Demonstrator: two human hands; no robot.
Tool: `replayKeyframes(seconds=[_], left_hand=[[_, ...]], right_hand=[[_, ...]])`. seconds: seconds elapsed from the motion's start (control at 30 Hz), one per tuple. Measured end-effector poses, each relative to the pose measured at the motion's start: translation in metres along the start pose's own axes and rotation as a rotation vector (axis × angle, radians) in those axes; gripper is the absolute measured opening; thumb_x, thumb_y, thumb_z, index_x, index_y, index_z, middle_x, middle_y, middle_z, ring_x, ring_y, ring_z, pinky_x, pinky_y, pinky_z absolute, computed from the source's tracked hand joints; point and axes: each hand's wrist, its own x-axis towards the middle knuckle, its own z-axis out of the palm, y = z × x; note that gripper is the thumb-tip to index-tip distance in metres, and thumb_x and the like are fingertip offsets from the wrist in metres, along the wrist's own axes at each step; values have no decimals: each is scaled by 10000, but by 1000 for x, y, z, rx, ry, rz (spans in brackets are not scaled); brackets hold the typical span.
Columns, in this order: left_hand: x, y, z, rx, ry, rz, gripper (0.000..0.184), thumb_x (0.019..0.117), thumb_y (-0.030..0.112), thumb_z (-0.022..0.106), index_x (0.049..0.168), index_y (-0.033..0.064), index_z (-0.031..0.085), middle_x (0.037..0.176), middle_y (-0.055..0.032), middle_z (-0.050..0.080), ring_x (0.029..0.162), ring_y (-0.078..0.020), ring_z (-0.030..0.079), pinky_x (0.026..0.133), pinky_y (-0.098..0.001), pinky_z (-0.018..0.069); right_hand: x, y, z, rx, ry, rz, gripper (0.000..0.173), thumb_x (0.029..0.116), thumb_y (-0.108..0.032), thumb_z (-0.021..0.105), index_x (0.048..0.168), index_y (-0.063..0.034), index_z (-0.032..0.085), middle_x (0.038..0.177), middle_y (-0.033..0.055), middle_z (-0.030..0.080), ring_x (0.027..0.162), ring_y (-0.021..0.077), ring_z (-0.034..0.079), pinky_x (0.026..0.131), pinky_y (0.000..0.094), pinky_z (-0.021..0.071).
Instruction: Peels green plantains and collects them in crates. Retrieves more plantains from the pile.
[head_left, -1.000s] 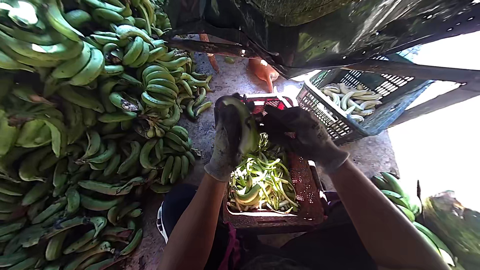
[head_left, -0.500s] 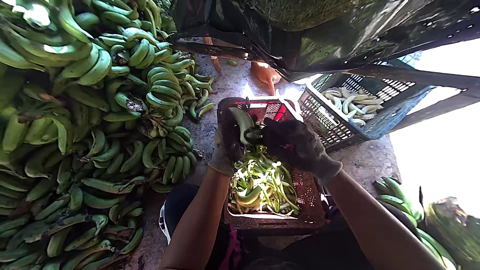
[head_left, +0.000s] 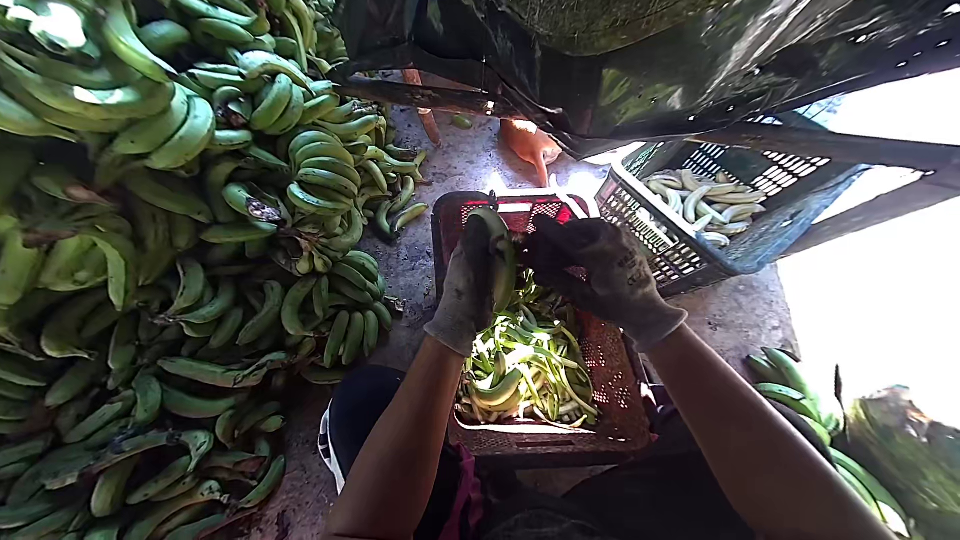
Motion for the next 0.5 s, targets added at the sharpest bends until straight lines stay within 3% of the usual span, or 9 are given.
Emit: replayKeyframes(seconds=[0.07,0.13,0.2,0.23,0.3,0.37,0.43,0.5], left_hand=[[-2,-2,1,256,20,63,445,1071,531,356,1283,221,595,968,-17,633,793,-101,605,646,-312,529],[-2,1,-1,521,-60,114,439,1086,446,376,1393,183,545,1093,-87,651,903,-171,632,756,-401,549],[-1,7,4,674,-184,100,420,1088,430,386,1317,137,581,1005,-109,664,836,-198,657,721,-433,564],[0,9,7,691,-258,65,409,1089,406,397,1290,116,604,978,-104,671,813,-191,660,714,-422,568],[2,6,10,667,-342,8,455,1080,463,368,1274,136,617,960,-60,684,787,-147,668,698,-369,581],[3,-2,5,486,-252,-76,500,1056,553,393,1321,184,602,983,-68,691,776,-167,668,669,-374,579],[8,-6,-4,255,-137,-152,502,1021,617,444,1368,272,557,994,-58,689,752,-169,660,631,-355,570],[17,-6,-9,78,-61,-104,396,1044,496,500,1333,236,575,961,-11,676,764,-99,645,663,-284,564]], right_hand=[[3,3,-2,97,-85,105,587,963,-473,605,1518,-306,515,1218,123,670,1108,297,635,916,543,519],[9,8,-12,240,-211,188,549,1015,-420,557,1544,-292,480,1306,81,652,1201,240,610,1013,508,496],[14,14,-17,374,-293,209,465,1070,-369,474,1508,-222,526,1385,41,644,1266,160,604,1089,452,473],[15,16,-17,436,-319,248,426,1079,-347,471,1471,-208,562,1354,28,658,1230,127,620,1069,421,490],[14,24,-10,498,-345,314,395,1088,-343,465,1427,-191,599,1332,26,668,1205,120,632,1051,418,503],[12,28,-4,480,-301,268,426,1088,-387,439,1422,-175,596,1369,-10,649,1262,84,596,1096,376,477],[11,22,-4,394,-232,212,452,1083,-388,447,1485,-201,534,1347,-6,660,1239,97,612,1076,348,500],[4,11,-5,138,-165,82,536,1015,-408,532,1524,-243,507,1191,93,701,1101,257,663,961,504,528]])
